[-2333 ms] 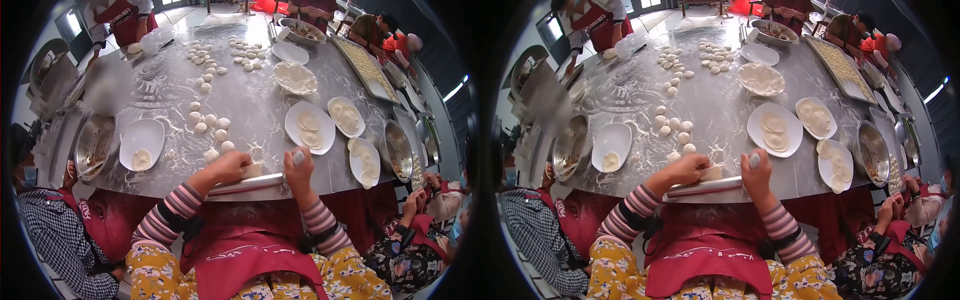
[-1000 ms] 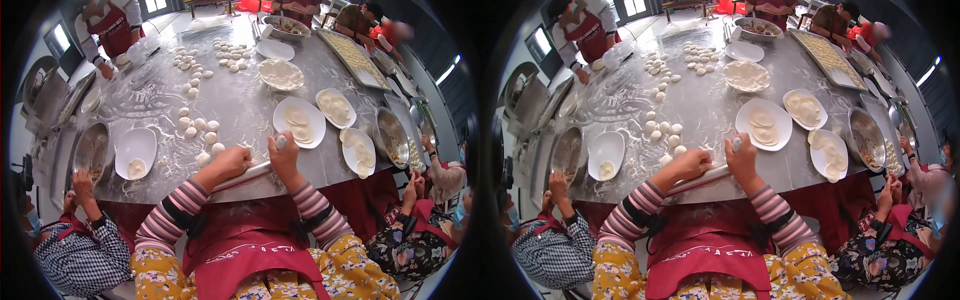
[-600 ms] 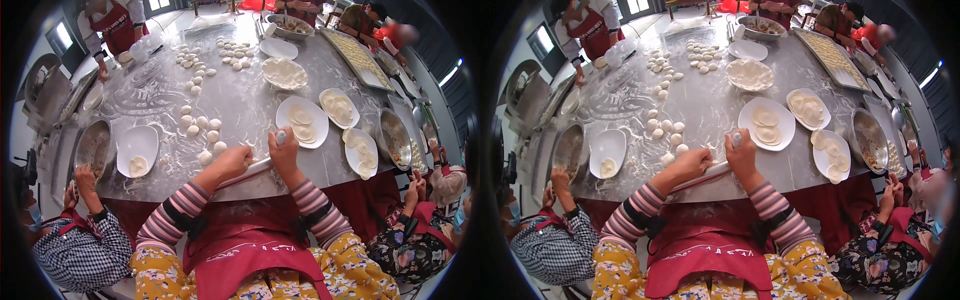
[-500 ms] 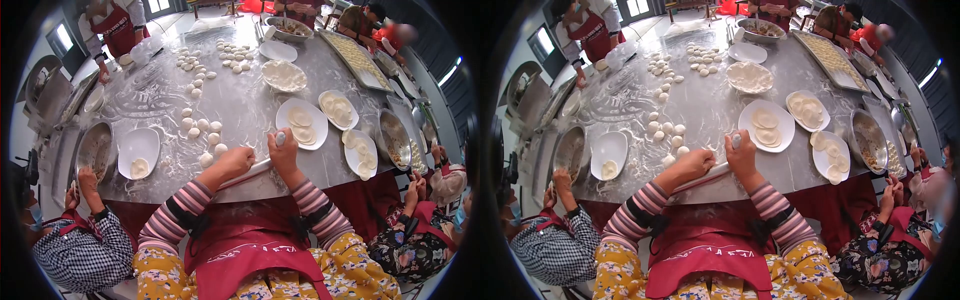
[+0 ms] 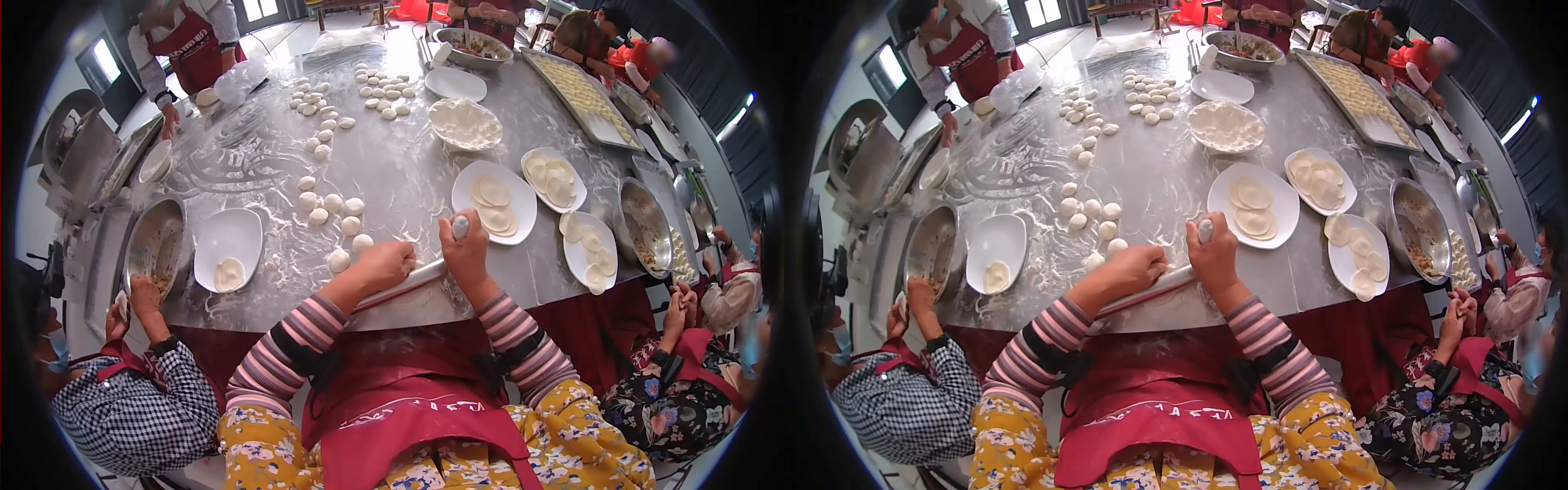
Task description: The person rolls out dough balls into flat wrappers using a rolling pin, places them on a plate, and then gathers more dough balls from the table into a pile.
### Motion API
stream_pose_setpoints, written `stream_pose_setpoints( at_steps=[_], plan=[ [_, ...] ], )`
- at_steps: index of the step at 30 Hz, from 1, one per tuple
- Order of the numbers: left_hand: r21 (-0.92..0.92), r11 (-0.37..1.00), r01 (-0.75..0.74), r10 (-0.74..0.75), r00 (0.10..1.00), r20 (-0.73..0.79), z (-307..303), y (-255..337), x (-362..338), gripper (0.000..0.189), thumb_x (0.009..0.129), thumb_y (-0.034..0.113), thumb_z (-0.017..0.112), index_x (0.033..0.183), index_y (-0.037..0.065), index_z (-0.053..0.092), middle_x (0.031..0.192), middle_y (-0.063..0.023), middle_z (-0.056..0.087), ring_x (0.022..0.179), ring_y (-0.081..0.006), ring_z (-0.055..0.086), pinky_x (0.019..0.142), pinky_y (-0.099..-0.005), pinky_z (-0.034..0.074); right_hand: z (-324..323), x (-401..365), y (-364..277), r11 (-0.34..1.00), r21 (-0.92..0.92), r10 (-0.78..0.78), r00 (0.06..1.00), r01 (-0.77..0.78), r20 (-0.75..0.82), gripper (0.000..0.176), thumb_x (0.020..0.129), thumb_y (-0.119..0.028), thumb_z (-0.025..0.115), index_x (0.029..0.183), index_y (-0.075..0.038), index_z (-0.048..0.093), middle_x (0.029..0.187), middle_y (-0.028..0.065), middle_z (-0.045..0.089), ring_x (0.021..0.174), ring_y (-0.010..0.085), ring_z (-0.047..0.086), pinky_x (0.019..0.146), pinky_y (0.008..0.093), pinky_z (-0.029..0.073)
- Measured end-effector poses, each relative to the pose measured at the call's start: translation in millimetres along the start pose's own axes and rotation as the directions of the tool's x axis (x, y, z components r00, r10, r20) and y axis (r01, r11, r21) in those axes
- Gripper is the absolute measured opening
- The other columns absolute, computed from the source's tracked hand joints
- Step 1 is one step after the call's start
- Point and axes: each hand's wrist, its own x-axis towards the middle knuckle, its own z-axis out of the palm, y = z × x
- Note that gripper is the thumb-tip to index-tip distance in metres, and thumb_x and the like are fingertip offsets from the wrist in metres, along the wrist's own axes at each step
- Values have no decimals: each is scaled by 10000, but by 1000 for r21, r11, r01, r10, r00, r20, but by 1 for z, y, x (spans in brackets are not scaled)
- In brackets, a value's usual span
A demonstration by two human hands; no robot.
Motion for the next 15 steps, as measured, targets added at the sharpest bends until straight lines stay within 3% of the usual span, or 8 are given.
stream_pose_setpoints(
  at_steps=[4, 5, 6, 9, 10, 11, 13, 15],
  plan=[
    [-19, 1000, -22, 22, 1000, 1, 7, -10, 3, 123, 817, 112, 571, 845, -5, 590, 802, -190, 620, 746, -286, 605, 648, -376, 457, -36, -37, -10, 999, -21, 40, 999, -40, 5, 214, 763, -50, 687, 830, -45, 484, 613, 128, 548, 534, 306, 570, 494, 368, 437],
    [-55, 998, -21, 20, 999, -29, 8, -15, 2, 121, 812, 102, 565, 857, -8, 586, 804, -189, 619, 743, -274, 604, 641, -373, 454, -47, -52, -14, 993, 5, 119, 993, -120, 24, 213, 760, -47, 689, 829, -48, 487, 614, 121, 549, 531, 302, 569, 493, 363, 437],
    [-145, 986, 81, -83, 996, -12, 2, -12, -3, 122, 805, 70, 544, 886, -15, 574, 820, -189, 617, 747, -245, 599, 645, -361, 456, -53, -58, -17, 980, 33, 196, 980, -198, 42, 212, 757, -44, 691, 827, -50, 491, 615, 115, 550, 529, 297, 568, 493, 359, 437],
    [-153, 988, 17, -16, 1000, 7, -1, -22, -15, 134, 813, 61, 527, 914, -16, 568, 860, -196, 621, 778, -235, 602, 655, -361, 463, -50, -52, -22, 970, 70, 231, 972, -234, 48, 205, 757, -40, 689, 828, -52, 497, 623, 123, 544, 534, 293, 566, 497, 354, 439],
    [-144, 989, 20, -18, 1000, 11, 0, -21, -18, 134, 813, 61, 527, 914, -16, 568, 860, -196, 621, 778, -235, 602, 655, -361, 463, -41, -40, -19, 993, -5, 116, 993, -117, -3, 213, 753, -44, 691, 839, -51, 496, 631, 140, 546, 548, 316, 572, 502, 369, 444],
    [-140, 990, -34, 30, 999, -33, 0, -21, -20, 133, 827, 76, 523, 908, -19, 570, 844, -199, 621, 770, -251, 604, 658, -363, 464, -28, -26, -12, 993, 3, 120, 993, -120, -10, 213, 753, -44, 691, 839, -51, 496, 631, 140, 546, 548, 316, 572, 502, 369, 444],
    [-118, 989, -88, 79, 994, -77, -1, -16, -23, 138, 841, 91, 520, 901, -21, 572, 828, -202, 621, 762, -266, 606, 660, -365, 466, -4, -8, 3, 999, -6, 32, 999, -32, -19, 204, 765, -46, 681, 803, -46, 480, 608, 100, 534, 529, 247, 557, 501, 337, 435],
    [-74, 995, 70, -76, 994, -82, -5, -8, -20, 179, 835, 121, 519, 918, -25, 582, 849, -243, 618, 840, -386, 611, 707, -417, 465, 7, -7, 8, 999, 14, 30, 999, -29, -22, 209, 765, -54, 683, 815, -46, 480, 623, 109, 536, 531, 269, 552, 503, 349, 433]
  ],
)
